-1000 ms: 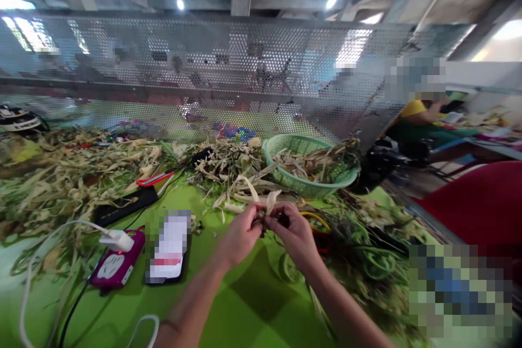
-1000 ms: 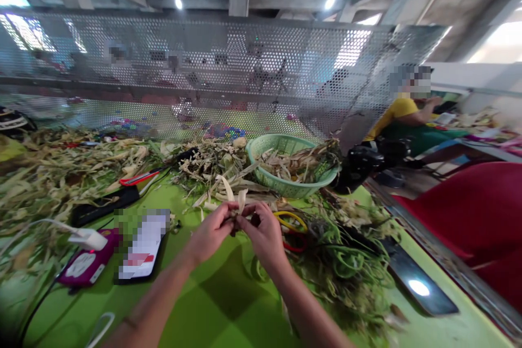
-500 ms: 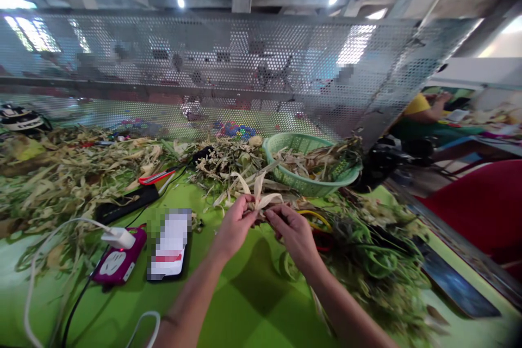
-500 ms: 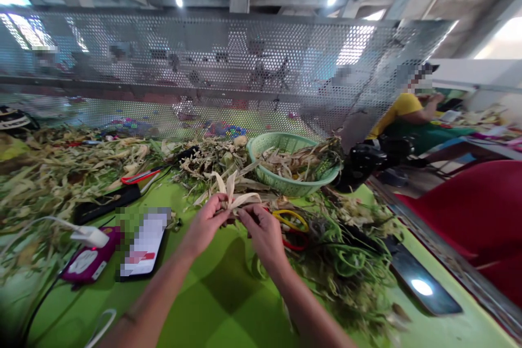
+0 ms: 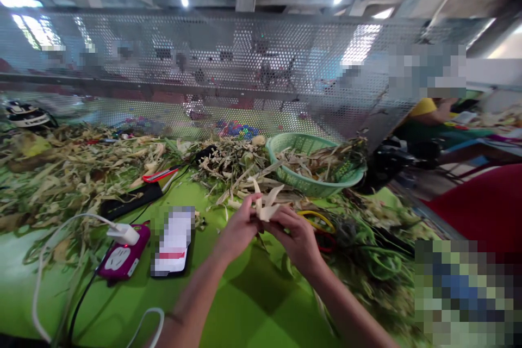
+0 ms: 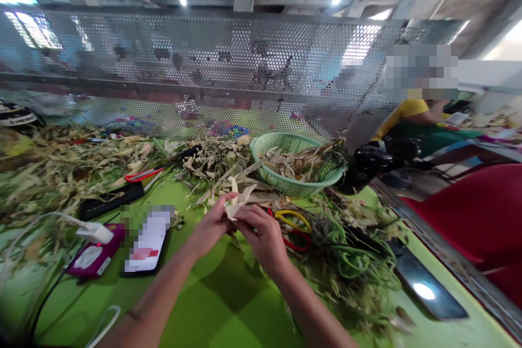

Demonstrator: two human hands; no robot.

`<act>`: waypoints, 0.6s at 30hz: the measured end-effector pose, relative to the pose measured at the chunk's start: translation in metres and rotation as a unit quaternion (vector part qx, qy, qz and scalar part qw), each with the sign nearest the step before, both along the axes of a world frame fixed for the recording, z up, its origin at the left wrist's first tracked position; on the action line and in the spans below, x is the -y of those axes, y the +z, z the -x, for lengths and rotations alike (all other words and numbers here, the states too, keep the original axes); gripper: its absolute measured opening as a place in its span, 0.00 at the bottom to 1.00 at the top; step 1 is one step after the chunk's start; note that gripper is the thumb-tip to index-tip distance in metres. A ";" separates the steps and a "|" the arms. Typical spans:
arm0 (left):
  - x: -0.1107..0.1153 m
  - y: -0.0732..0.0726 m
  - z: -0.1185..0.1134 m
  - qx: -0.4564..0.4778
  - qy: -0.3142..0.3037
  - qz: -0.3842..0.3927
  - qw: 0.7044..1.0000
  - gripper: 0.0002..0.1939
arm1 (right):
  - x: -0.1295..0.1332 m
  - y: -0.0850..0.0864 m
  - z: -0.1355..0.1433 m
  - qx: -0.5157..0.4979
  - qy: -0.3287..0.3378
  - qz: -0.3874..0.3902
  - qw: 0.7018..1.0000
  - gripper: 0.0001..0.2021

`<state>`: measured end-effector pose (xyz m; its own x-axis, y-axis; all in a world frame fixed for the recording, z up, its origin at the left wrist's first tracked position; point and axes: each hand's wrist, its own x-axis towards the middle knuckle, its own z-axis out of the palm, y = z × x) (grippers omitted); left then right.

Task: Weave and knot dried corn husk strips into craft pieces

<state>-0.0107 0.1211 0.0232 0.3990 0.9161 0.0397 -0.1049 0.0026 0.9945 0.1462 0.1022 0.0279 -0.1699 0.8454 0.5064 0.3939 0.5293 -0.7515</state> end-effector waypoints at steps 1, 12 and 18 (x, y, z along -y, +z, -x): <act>0.002 0.001 0.000 -0.034 0.012 -0.018 0.999 0.32 | 0.000 0.001 0.000 0.014 0.020 -0.007 1.000 0.08; 0.011 0.010 -0.002 -0.137 -0.003 -0.107 0.985 0.38 | -0.005 -0.002 0.000 -0.076 -0.046 0.101 0.991 0.06; 0.011 0.011 -0.002 -0.019 -0.036 -0.043 0.998 0.29 | -0.001 0.005 0.001 -0.064 -0.059 0.096 0.992 0.05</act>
